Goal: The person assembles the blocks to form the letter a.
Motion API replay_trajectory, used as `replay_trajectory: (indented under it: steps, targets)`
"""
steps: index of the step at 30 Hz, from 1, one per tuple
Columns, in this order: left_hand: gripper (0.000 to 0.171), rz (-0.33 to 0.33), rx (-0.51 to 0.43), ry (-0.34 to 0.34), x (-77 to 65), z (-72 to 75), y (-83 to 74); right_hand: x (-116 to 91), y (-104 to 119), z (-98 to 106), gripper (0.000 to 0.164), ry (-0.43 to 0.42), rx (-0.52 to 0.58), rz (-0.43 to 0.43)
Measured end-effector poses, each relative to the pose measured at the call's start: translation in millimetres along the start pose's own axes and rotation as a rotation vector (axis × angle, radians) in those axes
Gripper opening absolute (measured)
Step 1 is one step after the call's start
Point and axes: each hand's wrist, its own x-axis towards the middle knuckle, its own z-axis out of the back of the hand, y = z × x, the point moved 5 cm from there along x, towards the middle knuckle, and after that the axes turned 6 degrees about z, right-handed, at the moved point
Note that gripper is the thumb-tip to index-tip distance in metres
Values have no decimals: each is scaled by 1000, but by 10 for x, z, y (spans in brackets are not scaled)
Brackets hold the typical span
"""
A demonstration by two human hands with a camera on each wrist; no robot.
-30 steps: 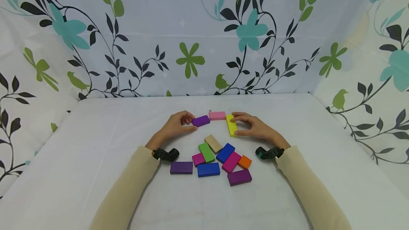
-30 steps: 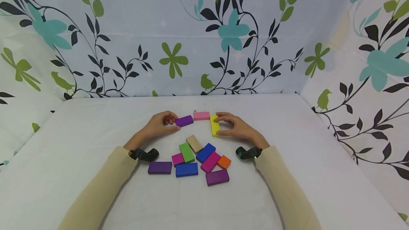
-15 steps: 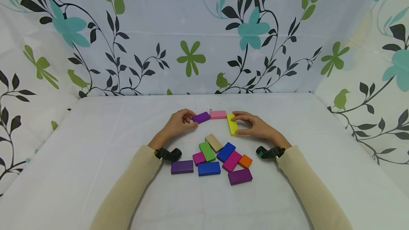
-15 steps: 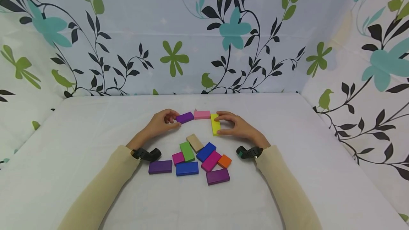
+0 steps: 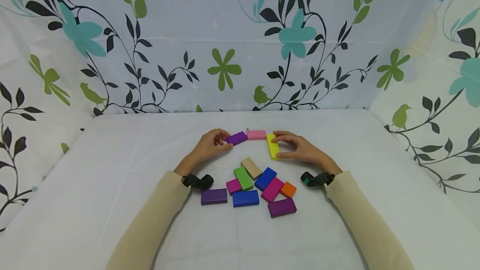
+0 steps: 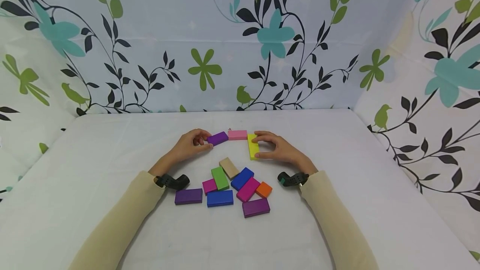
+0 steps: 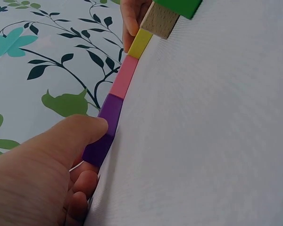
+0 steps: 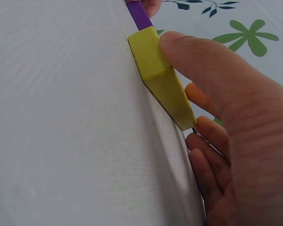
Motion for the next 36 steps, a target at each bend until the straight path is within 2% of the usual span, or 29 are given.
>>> replay_trajectory:
  steps: [15,27,36]
  targets:
    - [36,13,11,22,-17,10,-27,-37,21,-15,49,-3,20,15]
    - [29,-26,3,2,-8,100,-129,-29,25,66,48,-12,-6,12]
    - [32,13,-15,42,-169,98,-89,-6,-4,27,48,18,21,1]
